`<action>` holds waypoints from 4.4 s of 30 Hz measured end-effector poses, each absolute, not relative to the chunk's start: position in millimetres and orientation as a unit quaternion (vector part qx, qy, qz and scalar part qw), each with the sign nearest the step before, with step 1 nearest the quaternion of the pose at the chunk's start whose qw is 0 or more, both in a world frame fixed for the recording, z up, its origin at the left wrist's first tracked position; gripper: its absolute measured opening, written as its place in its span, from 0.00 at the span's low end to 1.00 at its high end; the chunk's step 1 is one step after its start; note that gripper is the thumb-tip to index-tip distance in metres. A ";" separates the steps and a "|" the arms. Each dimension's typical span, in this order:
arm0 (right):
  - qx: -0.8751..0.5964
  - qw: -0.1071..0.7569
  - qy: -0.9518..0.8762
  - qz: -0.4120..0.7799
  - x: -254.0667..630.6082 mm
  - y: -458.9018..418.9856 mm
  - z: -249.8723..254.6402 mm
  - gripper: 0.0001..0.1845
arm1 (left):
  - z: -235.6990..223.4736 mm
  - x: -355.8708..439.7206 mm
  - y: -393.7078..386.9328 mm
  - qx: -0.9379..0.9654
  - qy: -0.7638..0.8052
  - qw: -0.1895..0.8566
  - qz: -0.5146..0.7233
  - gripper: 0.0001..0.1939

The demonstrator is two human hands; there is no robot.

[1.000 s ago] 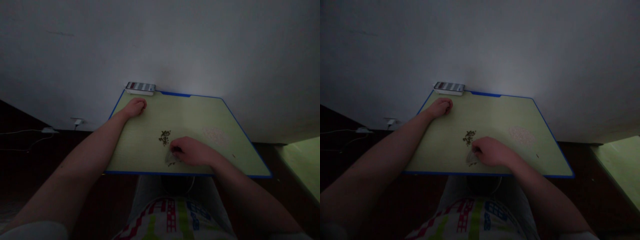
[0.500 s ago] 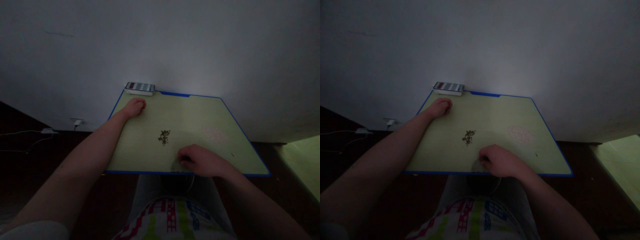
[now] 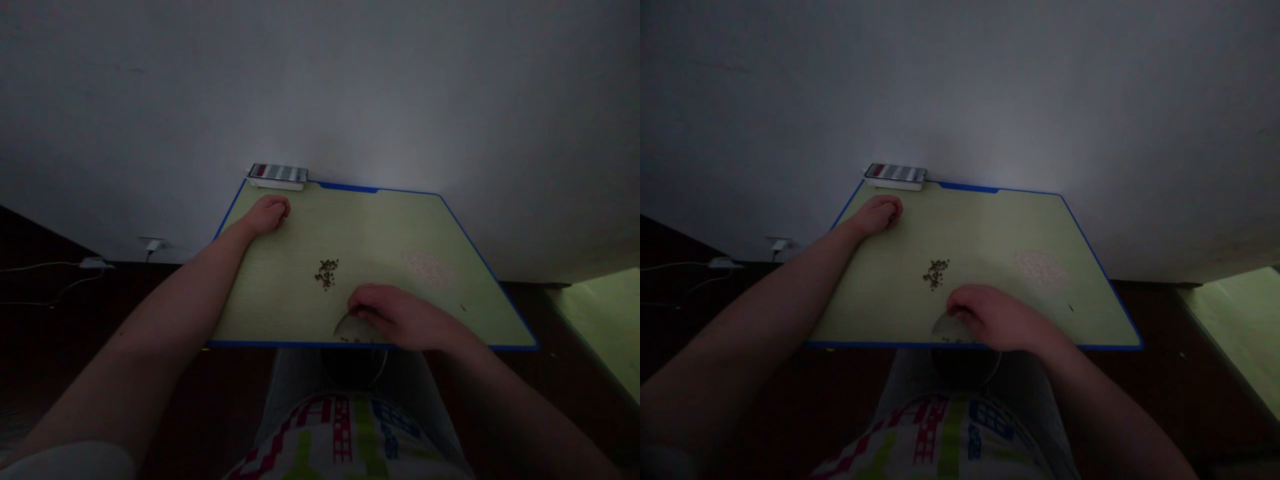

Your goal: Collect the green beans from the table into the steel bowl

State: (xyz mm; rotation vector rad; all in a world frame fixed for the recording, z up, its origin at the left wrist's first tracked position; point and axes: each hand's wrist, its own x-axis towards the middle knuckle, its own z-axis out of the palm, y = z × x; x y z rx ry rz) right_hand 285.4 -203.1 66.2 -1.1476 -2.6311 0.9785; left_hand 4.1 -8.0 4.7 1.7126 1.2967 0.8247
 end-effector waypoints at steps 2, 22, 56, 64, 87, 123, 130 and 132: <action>-0.340 0.047 -0.879 0.330 267.2 -201.1 68.3 0.12 | 5.8 4.1 -8.8 0.681 0.517 0.402 0.326 0.05; -0.429 -0.021 -0.850 0.305 290.6 -217.4 61.7 0.12 | 4.1 3.9 -7.1 0.686 0.509 0.404 0.327 0.05; -0.428 0.107 -0.895 -0.060 258.3 -242.9 4.3 0.21 | 11.6 6.9 -14.2 0.680 0.516 0.406 0.327 0.05; -0.470 0.093 -0.875 -0.072 274.8 -245.1 5.0 0.20 | 5.0 4.4 -8.5 0.675 0.512 0.418 0.328 0.05; -0.501 0.091 -0.857 -0.075 267.5 -238.8 6.3 0.18 | 10.5 5.3 -13.8 0.691 0.515 0.395 0.318 0.06; -0.396 0.099 -0.912 -0.037 263.6 -225.3 10.3 0.18 | 13.9 5.5 -16.1 0.692 0.520 0.390 0.314 0.06; -0.411 0.079 -0.908 -0.037 253.5 -226.3 9.1 0.17 | 13.1 5.3 -15.8 0.688 0.520 0.392 0.319 0.06; -0.427 0.072 -0.900 -0.045 249.3 -226.0 9.0 0.17 | 12.9 5.4 -15.6 0.687 0.519 0.395 0.320 0.06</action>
